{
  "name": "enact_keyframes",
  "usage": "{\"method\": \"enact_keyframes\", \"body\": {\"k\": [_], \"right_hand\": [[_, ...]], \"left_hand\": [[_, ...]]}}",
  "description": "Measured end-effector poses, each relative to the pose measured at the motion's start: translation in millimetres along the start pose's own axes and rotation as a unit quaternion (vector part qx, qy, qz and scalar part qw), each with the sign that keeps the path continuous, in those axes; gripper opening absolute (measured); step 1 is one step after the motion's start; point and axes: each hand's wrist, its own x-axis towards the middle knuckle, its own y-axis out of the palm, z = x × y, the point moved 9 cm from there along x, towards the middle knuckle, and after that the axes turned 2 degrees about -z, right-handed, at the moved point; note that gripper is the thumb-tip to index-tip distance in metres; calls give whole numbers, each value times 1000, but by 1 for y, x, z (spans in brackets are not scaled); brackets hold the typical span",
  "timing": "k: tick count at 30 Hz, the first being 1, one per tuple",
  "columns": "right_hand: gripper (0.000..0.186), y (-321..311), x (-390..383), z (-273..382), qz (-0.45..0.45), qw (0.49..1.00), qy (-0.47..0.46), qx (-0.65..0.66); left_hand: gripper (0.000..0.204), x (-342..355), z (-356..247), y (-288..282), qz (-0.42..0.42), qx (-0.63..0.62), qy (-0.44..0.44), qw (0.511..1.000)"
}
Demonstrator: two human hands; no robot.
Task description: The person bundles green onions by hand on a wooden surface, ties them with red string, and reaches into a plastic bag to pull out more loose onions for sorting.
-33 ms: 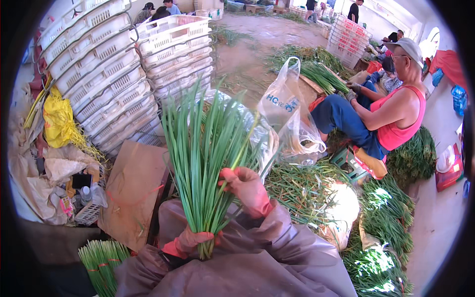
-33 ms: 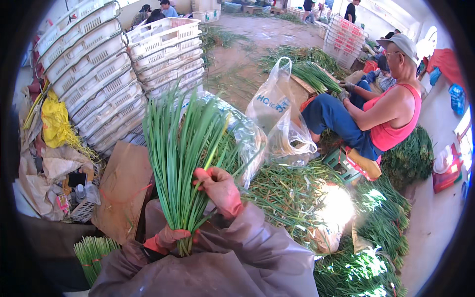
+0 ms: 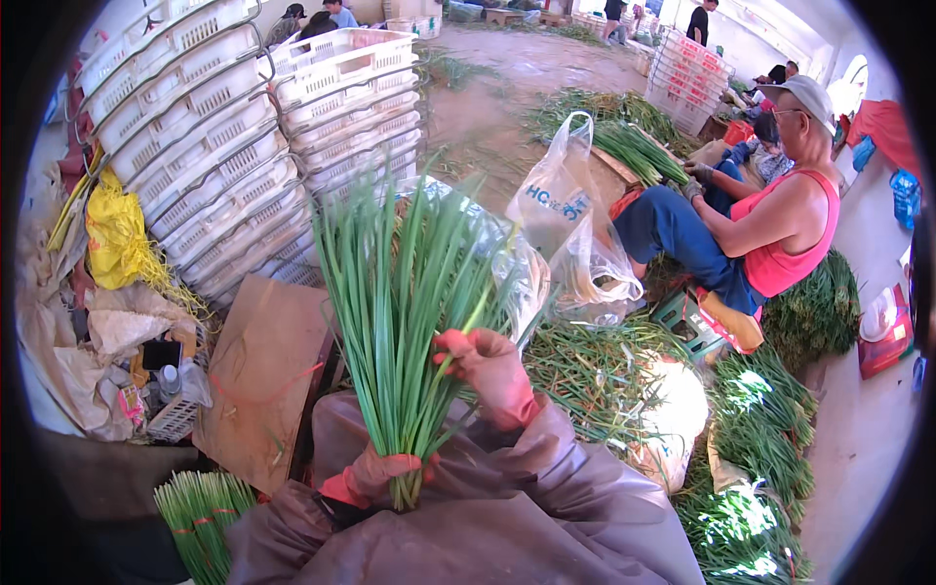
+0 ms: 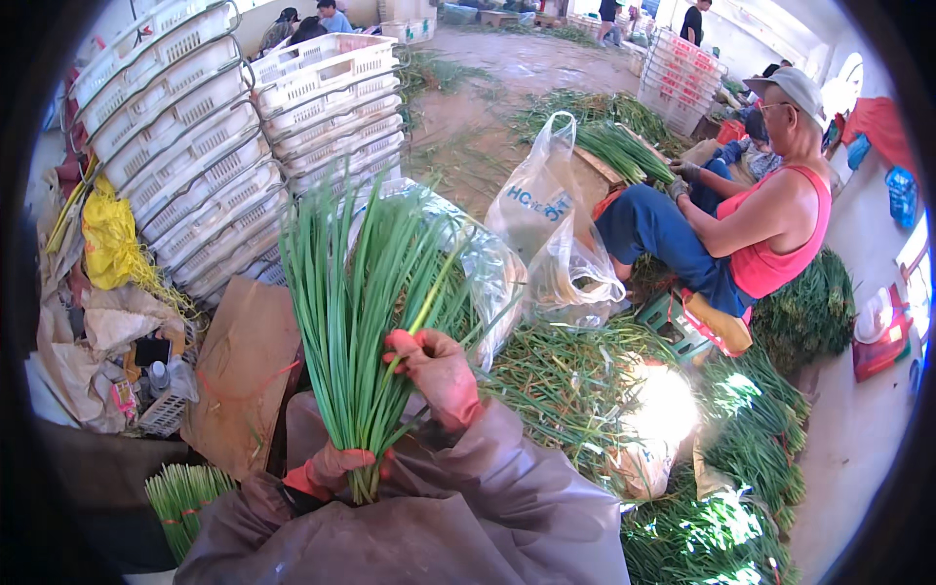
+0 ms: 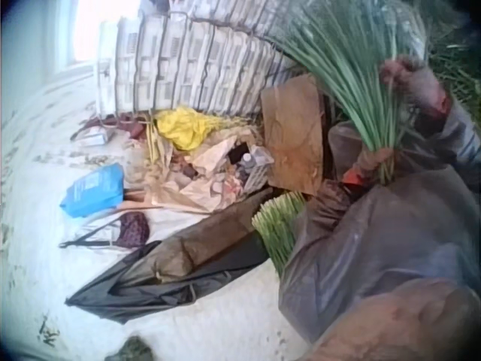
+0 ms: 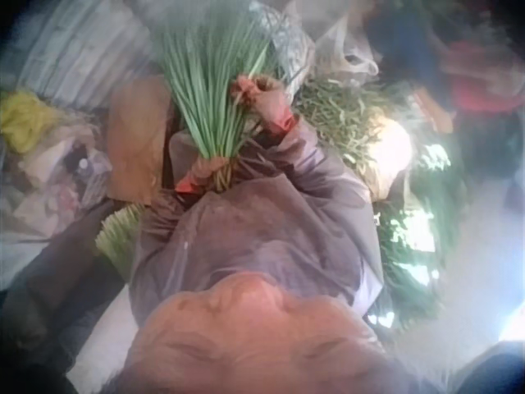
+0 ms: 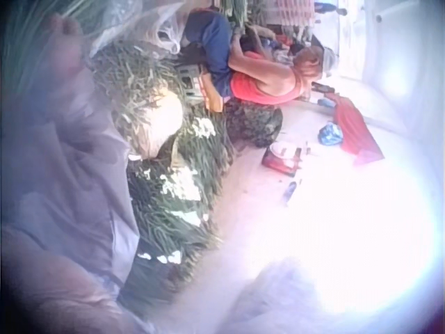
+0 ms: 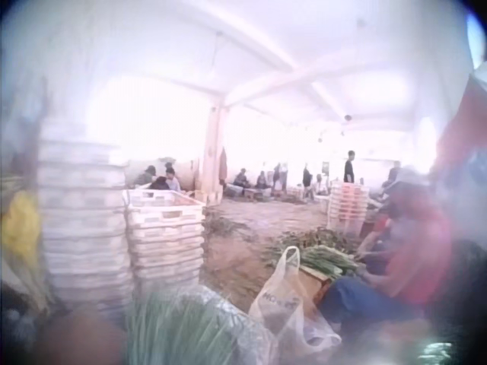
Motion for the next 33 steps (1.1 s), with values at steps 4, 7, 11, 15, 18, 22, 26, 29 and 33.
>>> {"method": "enact_keyframes", "body": {"k": [4, 7, 11, 15, 18, 22, 26, 29, 33], "right_hand": [[16, -14, -32, 30, -70, 985, -141, 77], [18, -42, -66, 57, -128, 952, -269, 74], [29, -141, -94, 95, -209, 896, -391, 35], [37, -245, -82, 25, -224, 949, -75, -210], [49, -224, -82, -71, -28, 876, 145, -458], [72, -61, -61, -108, 224, 949, 116, -192], [71, 59, -41, -74, 479, 872, -4, 106], [66, 60, -18, -45, 314, 925, 69, 205], [64, 26, 14, 5, 283, 885, -22, 369]], "left_hand": [[38, -7, 6, -9, -85, -129, -43, 987], [40, 7, -3, -17, -115, -159, -41, 980], [41, 5, -9, -30, -139, -217, 18, 966], [40, 0, -19, -31, -149, -206, 35, 966], [40, 6, -23, -31, -119, -146, 38, 981], [42, 8, -30, -26, -93, -42, 39, 994], [50, 6, -44, -28, -78, 86, 29, 993], [50, -12, -81, -53, -93, 392, 118, 907], [59, -31, -153, -51, -176, 798, 81, 571]]}}
